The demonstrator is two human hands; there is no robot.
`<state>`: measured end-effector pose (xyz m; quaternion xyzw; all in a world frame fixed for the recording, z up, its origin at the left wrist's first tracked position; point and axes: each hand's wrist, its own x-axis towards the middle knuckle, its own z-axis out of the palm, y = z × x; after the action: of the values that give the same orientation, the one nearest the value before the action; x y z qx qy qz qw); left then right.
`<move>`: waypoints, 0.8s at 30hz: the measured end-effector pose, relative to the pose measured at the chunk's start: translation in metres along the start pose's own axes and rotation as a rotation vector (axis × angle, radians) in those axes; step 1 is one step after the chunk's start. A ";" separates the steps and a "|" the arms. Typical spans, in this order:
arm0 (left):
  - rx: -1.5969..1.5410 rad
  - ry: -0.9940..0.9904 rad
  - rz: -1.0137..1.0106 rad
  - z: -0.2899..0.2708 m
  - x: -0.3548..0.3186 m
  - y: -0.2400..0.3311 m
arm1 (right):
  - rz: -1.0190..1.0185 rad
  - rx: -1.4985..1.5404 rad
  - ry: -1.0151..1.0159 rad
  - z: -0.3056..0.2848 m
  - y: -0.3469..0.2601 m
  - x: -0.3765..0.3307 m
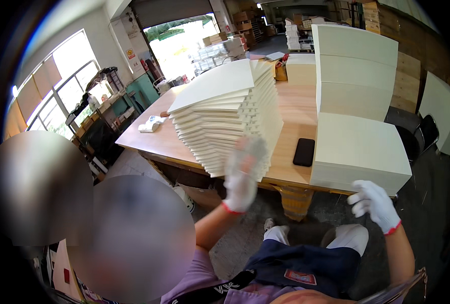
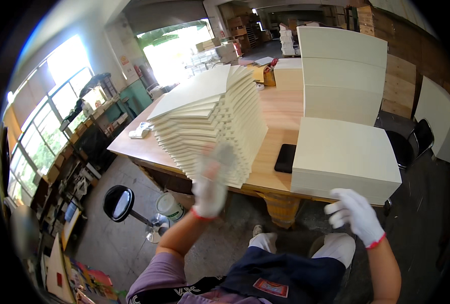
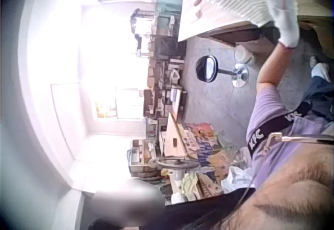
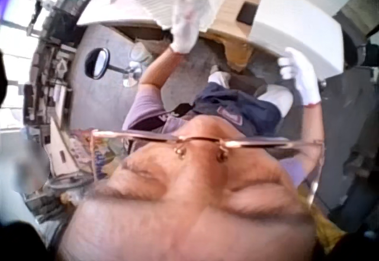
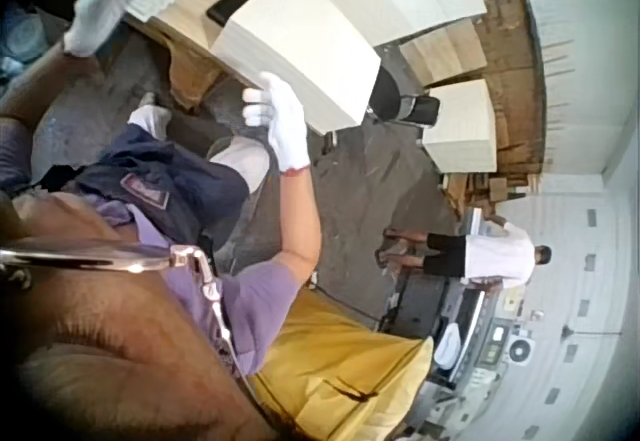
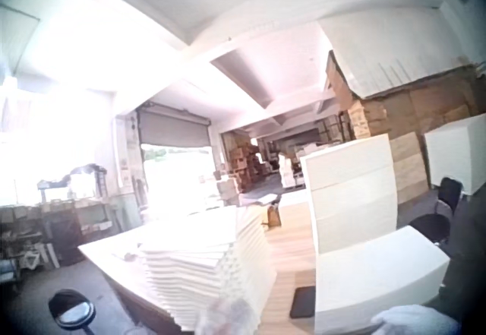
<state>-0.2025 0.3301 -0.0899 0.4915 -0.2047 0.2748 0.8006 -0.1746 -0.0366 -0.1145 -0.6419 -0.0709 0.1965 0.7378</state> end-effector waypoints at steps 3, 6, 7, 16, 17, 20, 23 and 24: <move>0.515 -0.454 -0.333 0.055 -0.018 -0.047 | -0.148 -0.052 0.307 -0.073 0.008 -0.010; 0.785 -0.876 0.046 0.127 -0.002 -0.089 | -0.562 -0.157 0.664 -0.148 0.011 -0.005; 0.816 -0.873 0.308 0.139 0.006 -0.110 | -0.428 -0.004 0.670 -0.148 -0.005 -0.008; 1.036 -1.147 0.070 0.266 0.071 -0.231 | -0.022 -1.098 0.957 -0.155 -0.014 -0.005; 1.027 -1.163 0.051 0.268 0.073 -0.235 | -0.055 -1.167 0.891 -0.155 -0.014 -0.005; 0.972 -1.169 -0.068 0.268 0.078 -0.244 | -0.483 -1.551 0.908 -0.167 -0.015 0.004; 0.941 -1.143 -0.102 0.264 0.076 -0.249 | -0.660 -1.592 0.823 -0.167 -0.031 0.011; 0.936 -1.136 -0.091 0.264 0.076 -0.251 | -0.675 -1.500 0.803 -0.168 -0.030 0.019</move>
<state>0.0012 0.0189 -0.0997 0.8563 -0.4285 0.0031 0.2882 -0.0909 -0.1864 -0.1155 -0.9181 -0.1021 -0.3653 0.1147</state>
